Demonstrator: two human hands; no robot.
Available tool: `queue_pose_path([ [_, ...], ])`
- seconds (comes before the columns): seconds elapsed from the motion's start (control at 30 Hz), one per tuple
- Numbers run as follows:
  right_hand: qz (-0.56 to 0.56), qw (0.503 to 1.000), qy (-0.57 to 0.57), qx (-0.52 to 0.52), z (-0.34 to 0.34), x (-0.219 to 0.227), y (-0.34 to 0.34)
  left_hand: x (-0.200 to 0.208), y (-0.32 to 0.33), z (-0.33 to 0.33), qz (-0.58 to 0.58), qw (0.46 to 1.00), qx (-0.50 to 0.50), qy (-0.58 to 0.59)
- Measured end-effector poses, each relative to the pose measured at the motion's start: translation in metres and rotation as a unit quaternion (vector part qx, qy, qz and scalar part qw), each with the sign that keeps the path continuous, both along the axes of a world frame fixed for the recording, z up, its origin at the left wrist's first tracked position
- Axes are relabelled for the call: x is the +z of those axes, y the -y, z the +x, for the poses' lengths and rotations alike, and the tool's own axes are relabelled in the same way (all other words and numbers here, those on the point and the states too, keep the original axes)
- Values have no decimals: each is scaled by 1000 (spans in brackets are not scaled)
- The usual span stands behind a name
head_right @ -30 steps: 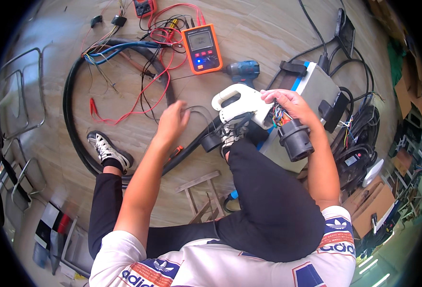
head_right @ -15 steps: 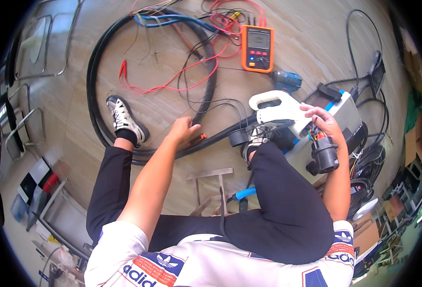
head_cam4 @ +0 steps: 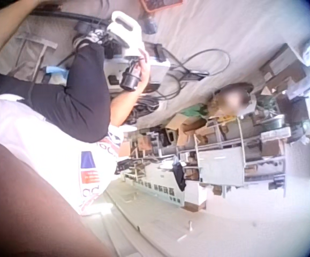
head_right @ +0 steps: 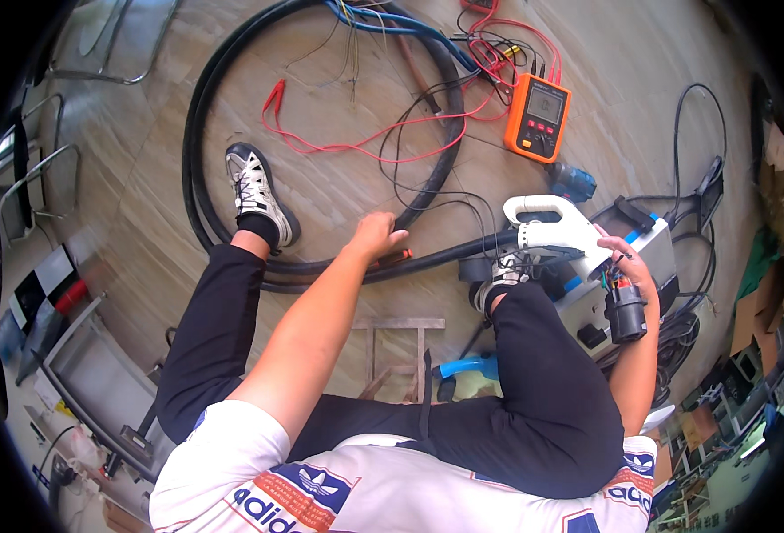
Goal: The person tests wires using a multimeter and fits internal electrical components into a white plastic housing by hand.
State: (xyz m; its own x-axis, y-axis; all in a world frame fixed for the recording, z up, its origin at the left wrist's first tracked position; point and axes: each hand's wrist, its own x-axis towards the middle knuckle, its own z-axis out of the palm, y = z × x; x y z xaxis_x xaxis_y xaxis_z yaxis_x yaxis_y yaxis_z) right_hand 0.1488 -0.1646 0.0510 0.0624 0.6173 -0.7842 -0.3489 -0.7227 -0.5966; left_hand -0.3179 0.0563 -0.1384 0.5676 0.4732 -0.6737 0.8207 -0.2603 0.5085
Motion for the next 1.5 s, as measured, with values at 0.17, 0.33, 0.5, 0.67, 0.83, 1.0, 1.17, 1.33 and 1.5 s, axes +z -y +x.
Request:
queue_pose_path([
  [0.17, 42, 999, 16, -5, -2, -5, 5, 8, -5, 8, -43, 998, -17, -42],
  [0.33, 41, 996, 67, 32, -11, 3, -9, 19, -9, 0, -61, 995, 28, -69],
  [0.5, 42, 995, 61, 60, -1, -1, -3, 65, -39, -18, -29, 999, 12, 7],
  [0.67, -36, 995, 28, 93, 17, -12, -4, 205, -106, -20, 27, 999, 18, 33],
  [0.83, 37, 988, 94, 117, -3, 42, -16, 378, -89, -22, 123, 979, -80, 141],
  [1.0, 121, 963, 201, 133, -38, 119, -3, 548, -7, -3, 352, 812, -282, 370],
  [1.17, 188, 928, 292, 133, -86, 168, 6, 618, 51, 14, 393, 696, -273, 535],
  [1.33, 251, 897, 336, 142, -147, 201, -31, 618, 73, 16, 343, 689, -280, 574],
  [1.5, 238, 886, 375, 130, -131, 190, -9, 576, 65, 21, 263, 726, -297, 561],
])
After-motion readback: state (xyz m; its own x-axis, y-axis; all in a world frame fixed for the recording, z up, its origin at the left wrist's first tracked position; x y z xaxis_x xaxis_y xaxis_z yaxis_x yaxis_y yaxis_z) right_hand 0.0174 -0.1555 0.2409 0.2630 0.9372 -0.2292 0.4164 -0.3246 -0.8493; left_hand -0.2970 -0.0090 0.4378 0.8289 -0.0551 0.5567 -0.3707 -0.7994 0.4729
